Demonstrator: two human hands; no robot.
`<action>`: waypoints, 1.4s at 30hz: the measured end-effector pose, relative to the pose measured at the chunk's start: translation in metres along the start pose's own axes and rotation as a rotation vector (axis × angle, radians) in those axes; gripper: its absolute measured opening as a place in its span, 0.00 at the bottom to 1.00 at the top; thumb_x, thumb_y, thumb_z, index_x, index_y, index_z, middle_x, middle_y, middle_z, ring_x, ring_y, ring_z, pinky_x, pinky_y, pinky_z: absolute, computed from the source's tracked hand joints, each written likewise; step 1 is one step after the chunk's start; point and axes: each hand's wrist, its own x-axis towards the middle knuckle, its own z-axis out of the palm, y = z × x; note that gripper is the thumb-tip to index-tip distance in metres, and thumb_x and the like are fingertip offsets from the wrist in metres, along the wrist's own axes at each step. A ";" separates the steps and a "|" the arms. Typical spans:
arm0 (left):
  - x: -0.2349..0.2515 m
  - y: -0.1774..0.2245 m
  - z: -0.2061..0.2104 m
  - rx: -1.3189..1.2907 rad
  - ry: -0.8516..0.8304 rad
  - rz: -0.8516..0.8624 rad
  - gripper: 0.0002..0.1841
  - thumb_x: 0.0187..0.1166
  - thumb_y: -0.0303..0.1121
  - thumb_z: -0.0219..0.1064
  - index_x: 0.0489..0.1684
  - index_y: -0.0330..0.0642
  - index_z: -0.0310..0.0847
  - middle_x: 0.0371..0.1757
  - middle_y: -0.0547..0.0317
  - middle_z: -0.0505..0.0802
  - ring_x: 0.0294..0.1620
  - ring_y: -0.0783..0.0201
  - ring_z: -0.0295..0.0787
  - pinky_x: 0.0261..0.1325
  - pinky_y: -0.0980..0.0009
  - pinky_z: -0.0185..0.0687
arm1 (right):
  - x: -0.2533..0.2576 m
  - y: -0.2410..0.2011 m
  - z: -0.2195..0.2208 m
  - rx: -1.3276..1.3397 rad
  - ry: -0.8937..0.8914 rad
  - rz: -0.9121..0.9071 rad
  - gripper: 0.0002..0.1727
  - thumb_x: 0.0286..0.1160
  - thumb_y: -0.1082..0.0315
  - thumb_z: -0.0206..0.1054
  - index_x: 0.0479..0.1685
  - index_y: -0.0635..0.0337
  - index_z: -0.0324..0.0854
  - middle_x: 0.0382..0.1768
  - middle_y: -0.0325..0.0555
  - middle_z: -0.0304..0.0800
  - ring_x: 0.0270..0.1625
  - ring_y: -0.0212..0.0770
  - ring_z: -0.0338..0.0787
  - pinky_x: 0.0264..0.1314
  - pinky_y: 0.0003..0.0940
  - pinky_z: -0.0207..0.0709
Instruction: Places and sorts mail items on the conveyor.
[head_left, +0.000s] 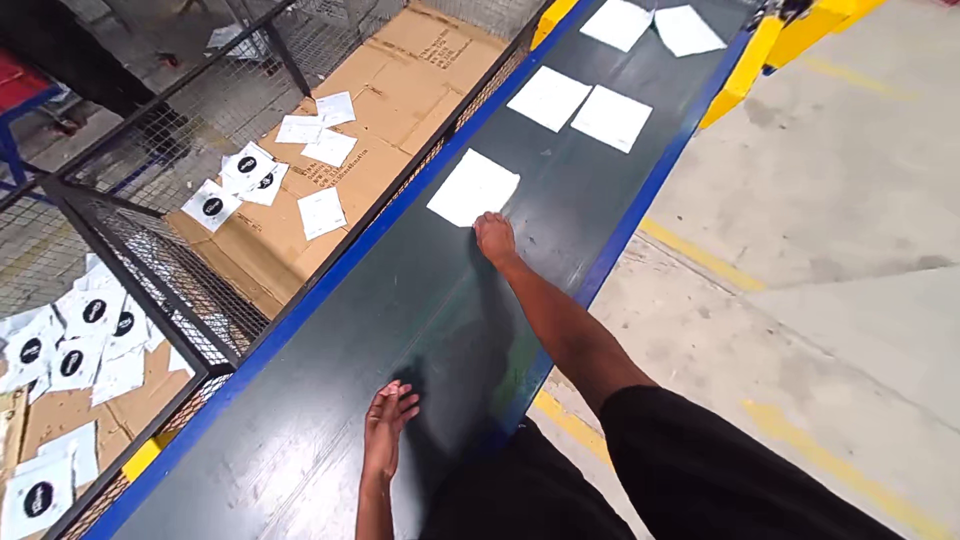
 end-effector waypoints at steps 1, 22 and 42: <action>0.003 -0.002 0.010 -0.026 -0.022 -0.010 0.22 0.93 0.36 0.50 0.76 0.29 0.69 0.66 0.34 0.88 0.59 0.40 0.92 0.61 0.46 0.90 | -0.021 -0.017 -0.003 0.018 -0.061 -0.087 0.21 0.89 0.59 0.51 0.58 0.63 0.86 0.63 0.61 0.87 0.71 0.64 0.83 0.72 0.65 0.74; -0.024 0.102 -0.172 -0.068 0.277 0.284 0.18 0.92 0.54 0.50 0.61 0.58 0.81 0.60 0.67 0.93 0.64 0.59 0.91 0.68 0.50 0.86 | -0.141 -0.041 -0.036 0.501 -0.185 -0.206 0.23 0.83 0.47 0.63 0.66 0.53 0.86 0.64 0.48 0.88 0.70 0.43 0.86 0.77 0.45 0.78; 0.012 -0.013 0.049 -0.101 0.120 0.033 0.21 0.80 0.27 0.71 0.68 0.30 0.75 0.53 0.43 0.94 0.51 0.52 0.94 0.56 0.51 0.92 | -0.301 -0.126 -0.029 0.550 -0.414 -0.528 0.24 0.80 0.37 0.64 0.53 0.45 0.92 0.62 0.34 0.92 0.66 0.36 0.89 0.69 0.46 0.83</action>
